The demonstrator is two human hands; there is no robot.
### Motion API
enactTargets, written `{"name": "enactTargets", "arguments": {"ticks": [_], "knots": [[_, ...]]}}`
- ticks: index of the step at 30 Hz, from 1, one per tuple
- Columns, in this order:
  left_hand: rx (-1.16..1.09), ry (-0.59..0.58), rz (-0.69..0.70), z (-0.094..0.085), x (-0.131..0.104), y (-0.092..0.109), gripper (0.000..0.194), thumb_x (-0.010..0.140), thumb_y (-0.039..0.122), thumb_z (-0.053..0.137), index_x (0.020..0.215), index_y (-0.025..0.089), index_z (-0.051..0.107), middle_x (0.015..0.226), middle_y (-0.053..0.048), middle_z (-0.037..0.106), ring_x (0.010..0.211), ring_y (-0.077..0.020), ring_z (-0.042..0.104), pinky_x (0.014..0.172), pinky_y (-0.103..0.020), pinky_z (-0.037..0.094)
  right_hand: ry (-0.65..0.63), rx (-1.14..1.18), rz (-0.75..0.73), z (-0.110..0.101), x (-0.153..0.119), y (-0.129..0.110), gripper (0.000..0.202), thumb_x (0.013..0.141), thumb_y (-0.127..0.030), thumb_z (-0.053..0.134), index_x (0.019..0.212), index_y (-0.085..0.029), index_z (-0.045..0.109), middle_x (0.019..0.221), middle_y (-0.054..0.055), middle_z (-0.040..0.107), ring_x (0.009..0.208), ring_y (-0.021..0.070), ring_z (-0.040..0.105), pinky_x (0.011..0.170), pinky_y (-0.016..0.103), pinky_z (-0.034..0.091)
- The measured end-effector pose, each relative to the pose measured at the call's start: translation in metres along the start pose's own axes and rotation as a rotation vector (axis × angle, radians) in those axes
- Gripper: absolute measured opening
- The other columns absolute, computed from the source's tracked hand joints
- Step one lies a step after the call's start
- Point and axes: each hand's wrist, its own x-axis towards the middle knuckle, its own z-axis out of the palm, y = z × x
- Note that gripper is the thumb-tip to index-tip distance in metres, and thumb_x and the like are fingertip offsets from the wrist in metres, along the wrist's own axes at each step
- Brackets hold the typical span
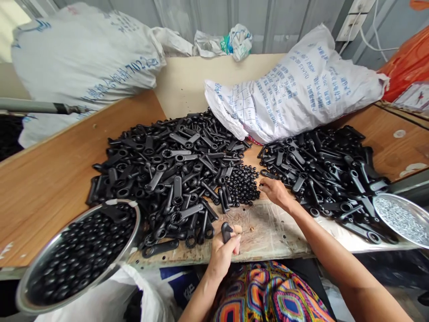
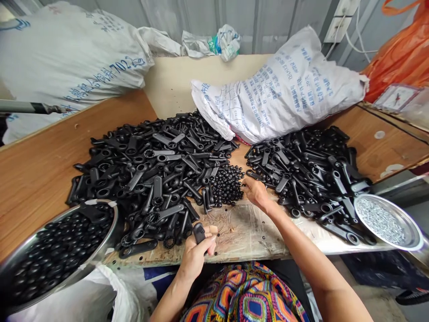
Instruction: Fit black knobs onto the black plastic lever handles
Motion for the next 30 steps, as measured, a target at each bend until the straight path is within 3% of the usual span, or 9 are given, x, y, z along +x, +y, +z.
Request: {"name": "enactTargets", "arguments": {"ticks": [5,9,12,16,26,30], "knots": [[0.349,0.081,0.199,0.023,0.012,0.029,0.022,0.078,0.032,0.053,0.088,0.014,0.061,0.047,0.007,0.042,0.045,-0.0088,0.04,0.05,-0.022,0.034,-0.163,1.23,-0.075,-0.005,-0.06,-0.018,0.019,0.078,-0.028,0.06,0.091,-0.015,0.062,0.071,0.003,0.061,0.058,0.012,0.056,0.045,0.02,0.042],[0.62,0.087,0.36,0.045,0.015,0.04,0.018,0.081,0.028,0.049,0.075,0.016,0.06,0.054,0.004,0.05,0.053,-0.0102,0.046,0.055,-0.022,0.037,-0.28,1.655,-0.057,-0.002,-0.088,-0.027,0.018,0.074,-0.024,0.065,0.09,-0.015,0.065,0.073,0.004,0.064,0.056,0.0122,0.059,0.041,0.018,0.043],[0.706,0.055,0.422,0.058,0.014,0.041,0.019,0.084,0.027,0.046,0.076,0.017,0.059,0.065,0.001,0.059,0.062,-0.0118,0.053,0.061,-0.023,0.041,-0.31,1.762,-0.049,0.004,-0.096,-0.027,0.017,0.075,-0.022,0.065,0.09,-0.014,0.065,0.071,0.005,0.065,0.054,0.0121,0.06,0.04,0.018,0.044],[0.784,0.048,0.407,0.065,0.014,0.039,0.019,0.085,0.025,0.044,0.086,0.017,0.061,0.075,-0.002,0.065,0.071,-0.0143,0.06,0.066,-0.025,0.044,-0.298,1.831,-0.02,0.007,-0.101,-0.026,0.017,0.076,-0.023,0.064,0.091,-0.014,0.066,0.069,0.004,0.066,0.05,0.0112,0.059,0.038,0.017,0.046],[0.985,0.146,0.497,0.063,0.015,0.031,0.026,0.082,0.015,0.046,0.105,0.018,0.058,0.091,-0.005,0.069,0.084,-0.0181,0.064,0.072,-0.027,0.048,-0.222,1.802,0.067,0.006,-0.109,-0.034,0.02,0.074,-0.022,0.067,0.092,-0.012,0.067,0.07,0.006,0.067,0.05,0.0113,0.061,0.04,0.018,0.049],[1.132,0.174,0.544,0.061,0.014,0.027,0.028,0.084,0.018,0.046,0.11,0.017,0.056,0.09,-0.008,0.07,0.081,-0.0201,0.066,0.069,-0.028,0.048,-0.18,1.761,0.089,0.01,-0.111,-0.033,0.018,0.074,-0.023,0.067,0.088,-0.011,0.068,0.066,0.005,0.066,0.048,0.0115,0.06,0.038,0.018,0.048]]}}
